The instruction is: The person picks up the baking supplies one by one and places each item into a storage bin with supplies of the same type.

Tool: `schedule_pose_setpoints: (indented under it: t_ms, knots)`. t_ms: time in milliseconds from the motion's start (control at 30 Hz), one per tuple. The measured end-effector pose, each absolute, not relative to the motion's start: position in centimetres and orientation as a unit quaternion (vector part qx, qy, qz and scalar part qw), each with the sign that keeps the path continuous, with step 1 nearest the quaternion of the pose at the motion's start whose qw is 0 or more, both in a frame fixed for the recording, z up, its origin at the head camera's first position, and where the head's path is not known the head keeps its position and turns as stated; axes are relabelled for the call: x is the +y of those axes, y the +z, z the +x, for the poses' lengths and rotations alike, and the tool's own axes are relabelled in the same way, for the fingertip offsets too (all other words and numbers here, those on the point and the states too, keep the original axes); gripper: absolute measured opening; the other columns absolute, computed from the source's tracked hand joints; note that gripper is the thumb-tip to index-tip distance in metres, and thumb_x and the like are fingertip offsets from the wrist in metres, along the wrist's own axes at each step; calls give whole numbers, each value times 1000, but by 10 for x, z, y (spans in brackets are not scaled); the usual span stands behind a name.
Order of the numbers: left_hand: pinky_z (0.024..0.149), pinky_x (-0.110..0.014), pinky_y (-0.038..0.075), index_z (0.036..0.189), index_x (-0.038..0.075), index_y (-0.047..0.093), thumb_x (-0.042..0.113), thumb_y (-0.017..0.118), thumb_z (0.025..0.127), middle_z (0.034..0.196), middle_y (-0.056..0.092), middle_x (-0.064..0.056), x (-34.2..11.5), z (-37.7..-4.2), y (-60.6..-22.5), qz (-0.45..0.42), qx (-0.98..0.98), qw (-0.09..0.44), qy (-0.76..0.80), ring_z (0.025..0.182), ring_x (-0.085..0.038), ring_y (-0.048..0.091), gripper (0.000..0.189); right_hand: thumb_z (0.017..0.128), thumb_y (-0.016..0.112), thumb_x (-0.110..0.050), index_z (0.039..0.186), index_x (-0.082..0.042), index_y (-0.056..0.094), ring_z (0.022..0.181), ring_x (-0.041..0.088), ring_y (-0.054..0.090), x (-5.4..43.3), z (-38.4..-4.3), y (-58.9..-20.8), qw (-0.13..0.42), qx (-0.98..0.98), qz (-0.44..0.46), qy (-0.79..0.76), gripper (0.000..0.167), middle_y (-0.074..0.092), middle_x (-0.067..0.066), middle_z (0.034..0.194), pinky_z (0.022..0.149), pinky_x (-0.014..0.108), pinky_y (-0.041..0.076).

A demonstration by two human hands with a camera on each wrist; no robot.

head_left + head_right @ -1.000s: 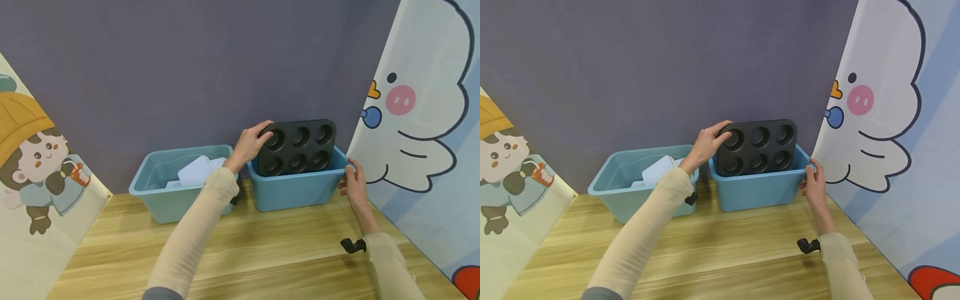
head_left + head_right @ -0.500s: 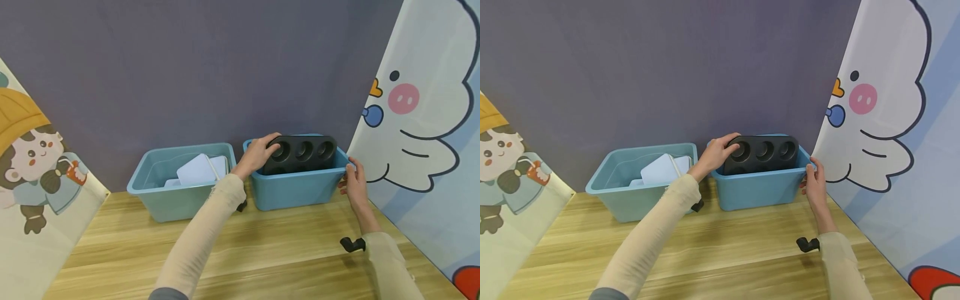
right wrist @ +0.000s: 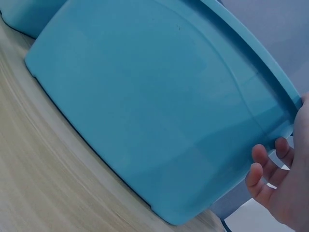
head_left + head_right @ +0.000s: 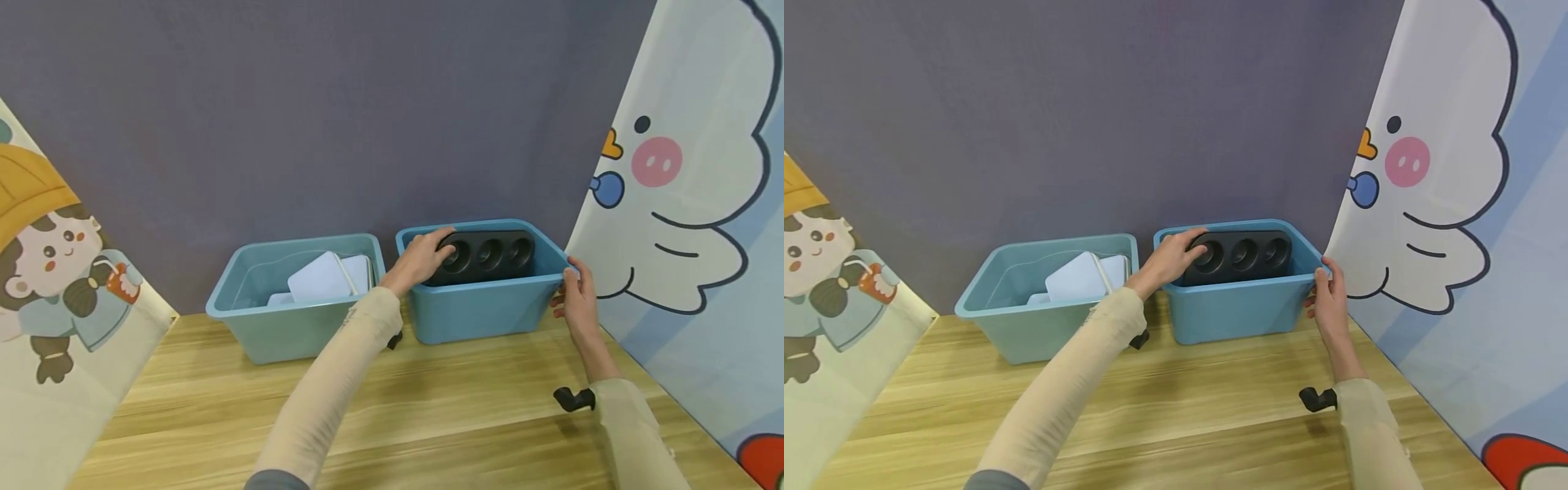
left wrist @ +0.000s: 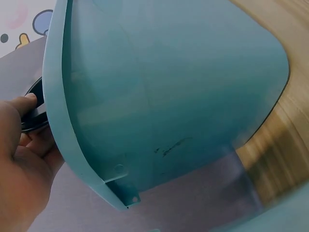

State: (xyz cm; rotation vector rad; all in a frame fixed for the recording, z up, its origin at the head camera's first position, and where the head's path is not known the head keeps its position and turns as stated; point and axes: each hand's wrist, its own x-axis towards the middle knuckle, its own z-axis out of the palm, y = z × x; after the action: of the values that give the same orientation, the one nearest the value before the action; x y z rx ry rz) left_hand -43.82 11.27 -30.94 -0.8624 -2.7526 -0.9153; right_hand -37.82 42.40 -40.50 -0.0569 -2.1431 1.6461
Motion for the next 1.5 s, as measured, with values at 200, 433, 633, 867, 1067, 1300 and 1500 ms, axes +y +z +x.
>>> schedule_pose_setpoints:
  t_ms: [200,433,633,867,1067,1300,1500]
  knots:
    - [73,-33,47,156,27,31,35,44,106,66,60,-6,114,-437,-309,-285,-912,44,-291,42,-12,38,52,104,31,-52,156,-32,24,65,13,60,434,-391,-418,220,-780,-29,585,56,44,10,93,50,27,50]
    - [71,-33,46,155,26,32,34,45,106,95,69,-5,117,-435,-309,-292,-916,32,-273,54,-11,52,51,105,31,-51,156,-33,25,65,12,60,436,-397,-423,223,-779,-33,585,54,45,9,93,50,26,50]
    - [75,-35,51,153,22,36,32,48,105,129,64,-6,118,-434,-309,-272,-934,35,-231,84,-17,67,51,105,33,-50,155,-32,27,62,10,59,436,-396,-422,224,-770,-31,597,54,45,8,90,48,26,49]
    - [90,-39,54,151,18,41,31,54,103,141,58,-8,118,-434,-312,-254,-953,38,-162,112,-24,65,52,104,32,-52,155,-35,27,63,11,59,435,-394,-421,227,-774,-22,590,53,44,8,91,49,26,49]
    - [93,-40,52,149,16,45,29,56,102,139,59,-8,120,-436,-313,-252,-959,74,-105,116,-23,63,50,105,33,-50,156,-29,26,63,12,59,433,-390,-416,222,-772,-22,595,56,44,12,92,50,28,50]
    - [101,-47,47,149,15,44,26,53,103,141,53,-8,122,-441,-318,-254,-959,116,-49,124,-25,58,49,105,32,-48,157,-27,25,64,14,61,434,-390,-415,223,-778,-33,586,56,46,5,89,50,29,50]
    - [102,-45,47,152,14,40,24,48,104,148,47,-10,119,-442,-325,-243,-962,104,-72,129,-25,53,49,104,30,-53,157,-30,23,67,19,61,436,-391,-419,225,-788,-18,573,58,45,3,89,51,29,51]
